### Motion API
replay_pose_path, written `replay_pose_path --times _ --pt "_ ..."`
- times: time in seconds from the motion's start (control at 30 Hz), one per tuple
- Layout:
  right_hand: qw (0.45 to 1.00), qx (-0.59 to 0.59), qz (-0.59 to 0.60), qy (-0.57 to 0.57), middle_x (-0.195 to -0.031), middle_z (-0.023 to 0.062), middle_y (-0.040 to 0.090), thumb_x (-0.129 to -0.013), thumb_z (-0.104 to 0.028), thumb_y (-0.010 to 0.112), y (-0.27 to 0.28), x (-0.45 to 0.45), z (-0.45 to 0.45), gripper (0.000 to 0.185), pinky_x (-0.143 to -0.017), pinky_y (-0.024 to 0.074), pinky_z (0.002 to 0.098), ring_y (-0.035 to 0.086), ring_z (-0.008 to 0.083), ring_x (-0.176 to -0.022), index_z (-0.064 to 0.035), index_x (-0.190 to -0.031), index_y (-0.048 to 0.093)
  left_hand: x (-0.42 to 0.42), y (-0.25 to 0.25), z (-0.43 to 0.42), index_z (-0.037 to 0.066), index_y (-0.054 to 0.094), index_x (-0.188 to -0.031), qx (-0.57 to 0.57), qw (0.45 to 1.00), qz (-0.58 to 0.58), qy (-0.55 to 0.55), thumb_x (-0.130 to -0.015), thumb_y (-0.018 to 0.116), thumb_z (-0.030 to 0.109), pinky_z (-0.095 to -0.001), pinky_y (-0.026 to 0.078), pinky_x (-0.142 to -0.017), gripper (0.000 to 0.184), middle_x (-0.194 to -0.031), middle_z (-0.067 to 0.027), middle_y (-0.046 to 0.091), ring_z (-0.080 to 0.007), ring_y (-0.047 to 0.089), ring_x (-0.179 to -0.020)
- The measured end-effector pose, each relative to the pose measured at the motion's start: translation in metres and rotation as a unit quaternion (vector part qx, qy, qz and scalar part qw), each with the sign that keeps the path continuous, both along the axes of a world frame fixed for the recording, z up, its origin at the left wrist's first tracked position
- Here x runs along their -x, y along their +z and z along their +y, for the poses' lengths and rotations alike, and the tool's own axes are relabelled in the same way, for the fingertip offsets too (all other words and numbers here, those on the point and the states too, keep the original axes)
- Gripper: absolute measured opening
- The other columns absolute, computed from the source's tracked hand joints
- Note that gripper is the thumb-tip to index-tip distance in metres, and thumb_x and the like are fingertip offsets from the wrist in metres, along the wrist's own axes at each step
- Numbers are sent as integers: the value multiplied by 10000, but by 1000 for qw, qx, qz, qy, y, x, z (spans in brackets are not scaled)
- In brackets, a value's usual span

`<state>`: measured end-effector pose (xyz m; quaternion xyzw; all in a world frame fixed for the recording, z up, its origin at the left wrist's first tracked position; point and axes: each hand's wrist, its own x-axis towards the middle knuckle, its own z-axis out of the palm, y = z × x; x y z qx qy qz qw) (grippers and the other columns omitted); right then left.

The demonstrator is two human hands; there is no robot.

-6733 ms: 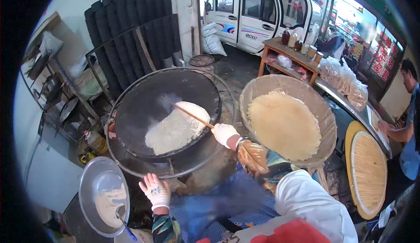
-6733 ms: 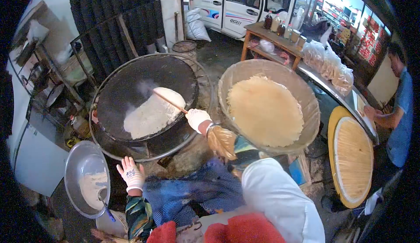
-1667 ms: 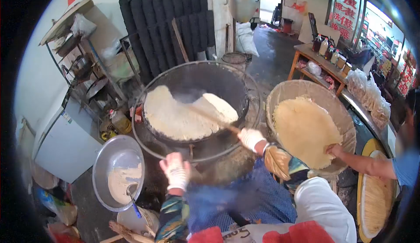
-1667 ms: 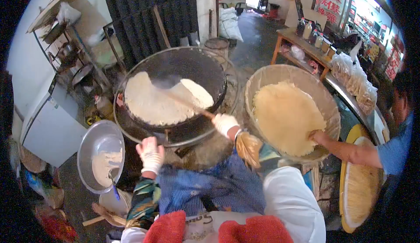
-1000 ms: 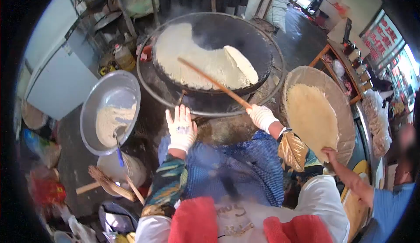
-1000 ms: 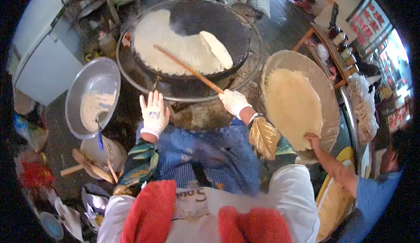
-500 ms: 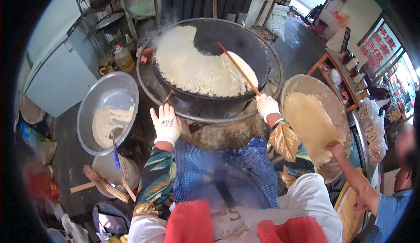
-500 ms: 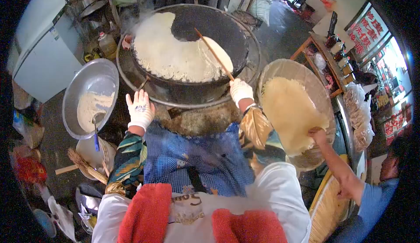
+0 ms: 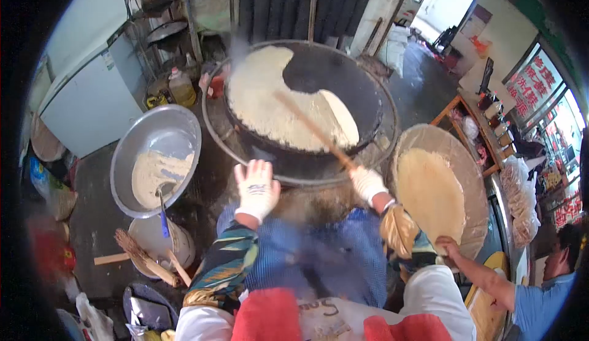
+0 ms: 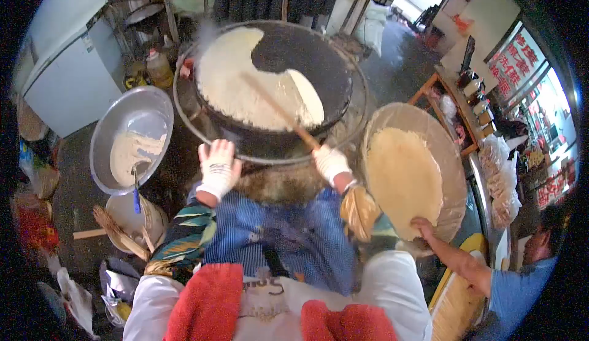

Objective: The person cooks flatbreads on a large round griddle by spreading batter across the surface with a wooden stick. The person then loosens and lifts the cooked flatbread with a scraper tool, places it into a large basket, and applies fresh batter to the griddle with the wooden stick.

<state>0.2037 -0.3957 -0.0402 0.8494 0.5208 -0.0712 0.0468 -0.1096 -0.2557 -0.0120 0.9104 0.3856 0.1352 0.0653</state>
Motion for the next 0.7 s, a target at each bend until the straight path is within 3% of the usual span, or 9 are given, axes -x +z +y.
replay_pose_path --times 0.07,0.1,0.27,0.37,0.57,0.63,0.7 --pt "985 -71 -4 -157 -909 239 652 -970 -355 375 29 -11 -2 388 -767 508 499 638 401 -866 -46 -937 607 -15 -24 -24 -18 494 -1282 -32 999 1 -35 -793 567 340 -604 107 -1114 610 -1368 -187 457 -333 352 -1327" --pt "985 -95 -13 -143 -914 236 652 -973 -357 372 38 -14 1 391 -777 500 502 633 407 -869 -47 -940 607 -17 -30 -33 -41 483 -1288 -89 995 -18 -30 -801 555 344 -602 97 -1120 625 -1368 -193 459 -333 356 -1329" --pt "987 -105 -89 -81 -833 189 679 -968 -394 391 30 -7 7 394 -724 527 467 661 374 -795 -57 -944 592 -10 -32 -22 -42 460 -1296 -127 991 38 -12 -787 573 288 -605 119 -1112 618 -1372 -206 450 -332 375 -1320" --pt "978 -90 -100 -158 -857 199 678 -965 -402 398 19 -29 6 410 -778 516 477 663 365 -840 -55 -909 611 -7 -34 -13 -33 481 -1278 -144 989 34 -7 -782 573 271 -600 127 -1110 590 -1351 -186 478 -325 399 -1306" --pt "992 -94 -45 -71 -894 218 667 -964 -386 403 26 7 16 407 -773 507 495 646 380 -879 -52 -900 627 0 -32 3 3 517 -1250 -144 989 32 16 -787 567 275 -594 149 -1101 539 -1330 -152 505 -304 420 -1284" --pt "986 60 -144 52 -906 231 663 -964 -395 408 16 -10 8 415 -767 508 495 636 400 -883 -47 -899 625 3 -39 3 1 526 -1248 -136 989 47 19 -801 549 274 -604 137 -1100 524 -1354 -152 491 -303 400 -1301" --pt "984 -44 -63 -159 -890 212 666 -985 -334 368 14 -43 8 399 -762 519 464 652 366 -870 -47 -905 633 5 -41 11 5 529 -1237 -148 988 48 24 -802 559 263 -614 135 -1095 507 -1355 -157 488 -308 399 -1302"
